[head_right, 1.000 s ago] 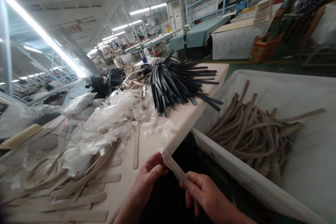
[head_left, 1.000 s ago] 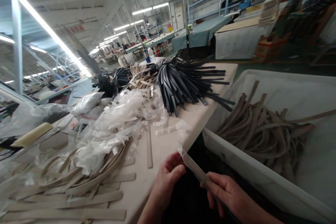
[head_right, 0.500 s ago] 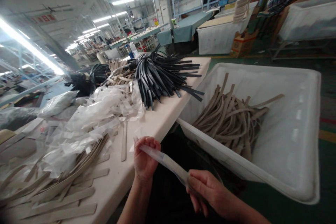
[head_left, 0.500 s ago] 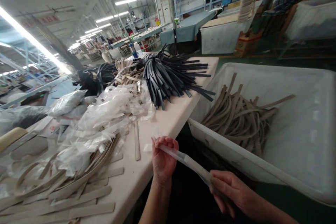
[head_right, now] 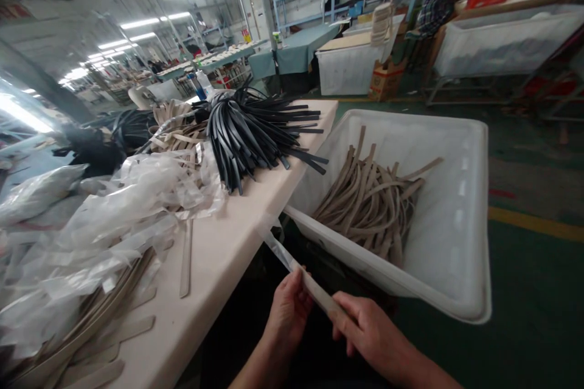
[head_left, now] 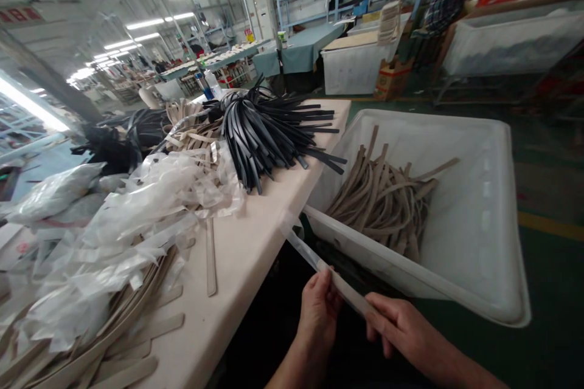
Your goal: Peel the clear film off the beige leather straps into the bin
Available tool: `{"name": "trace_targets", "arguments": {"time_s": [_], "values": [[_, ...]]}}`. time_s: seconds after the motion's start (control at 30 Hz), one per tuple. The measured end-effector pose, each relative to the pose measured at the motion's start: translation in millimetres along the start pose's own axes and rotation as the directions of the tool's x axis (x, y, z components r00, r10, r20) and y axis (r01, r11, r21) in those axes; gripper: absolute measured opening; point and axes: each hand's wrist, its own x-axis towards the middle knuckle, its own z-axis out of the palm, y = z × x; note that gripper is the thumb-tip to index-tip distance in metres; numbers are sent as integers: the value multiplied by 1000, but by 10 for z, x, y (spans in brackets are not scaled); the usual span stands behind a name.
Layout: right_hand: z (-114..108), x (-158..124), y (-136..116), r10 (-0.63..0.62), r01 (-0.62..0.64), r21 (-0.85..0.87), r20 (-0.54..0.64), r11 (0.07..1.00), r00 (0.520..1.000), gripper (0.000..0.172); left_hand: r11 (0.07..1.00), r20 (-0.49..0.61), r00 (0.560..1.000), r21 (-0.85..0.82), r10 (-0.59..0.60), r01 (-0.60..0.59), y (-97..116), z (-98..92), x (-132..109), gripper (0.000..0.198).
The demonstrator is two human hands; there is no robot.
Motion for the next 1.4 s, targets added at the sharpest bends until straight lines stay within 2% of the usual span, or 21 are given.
{"name": "trace_targets", "arguments": {"time_s": [0.1, 0.2, 0.33, 0.53, 0.63, 0.77, 0.87, 1.1, 1.17, 1.3, 1.4], "values": [[-104, -198, 149, 175, -176, 7, 29, 984, 984, 57, 996, -50, 994, -6, -94, 94, -138, -76, 154, 40], [-111, -243, 223, 261, -262, -18, -41, 965, 964, 59, 990, -55, 989, 9, -140, 140, -228, -114, 216, 33], [-12, -48, 174, 194, -201, -47, -127, 978, 973, 54, 986, -28, 986, 17, -162, 163, -257, -101, 215, 29], [171, 239, 12, 119, -119, 6, -126, 993, 985, 51, 980, 34, 980, 23, -199, 198, -314, -76, 247, 37], [181, 250, 26, 99, -93, 50, -113, 994, 989, 55, 980, 58, 978, 20, -200, 199, -315, -64, 235, 42], [111, 182, 175, 125, -121, 68, -57, 990, 991, 59, 984, 58, 982, 23, -179, 177, -277, -80, 198, 46], [97, 175, 239, 125, -120, 58, -82, 991, 989, 59, 979, 80, 976, 52, -200, 196, -297, -92, 182, 46], [127, 349, 162, 110, -101, 65, -148, 993, 983, 57, 965, 194, 951, 149, -242, 215, -347, -49, 129, 47], [128, 358, 166, 109, -101, 67, -141, 993, 984, 55, 968, 171, 960, 150, -223, 199, -301, -42, 148, 45], [166, 305, 220, 143, -137, 60, -120, 989, 982, 50, 992, 43, 994, 79, -102, 98, -179, -72, 264, 37], [216, 298, 264, 145, -140, 44, -130, 989, 981, 48, 998, -27, 999, 41, -46, 47, -149, -115, 321, 32]]}}
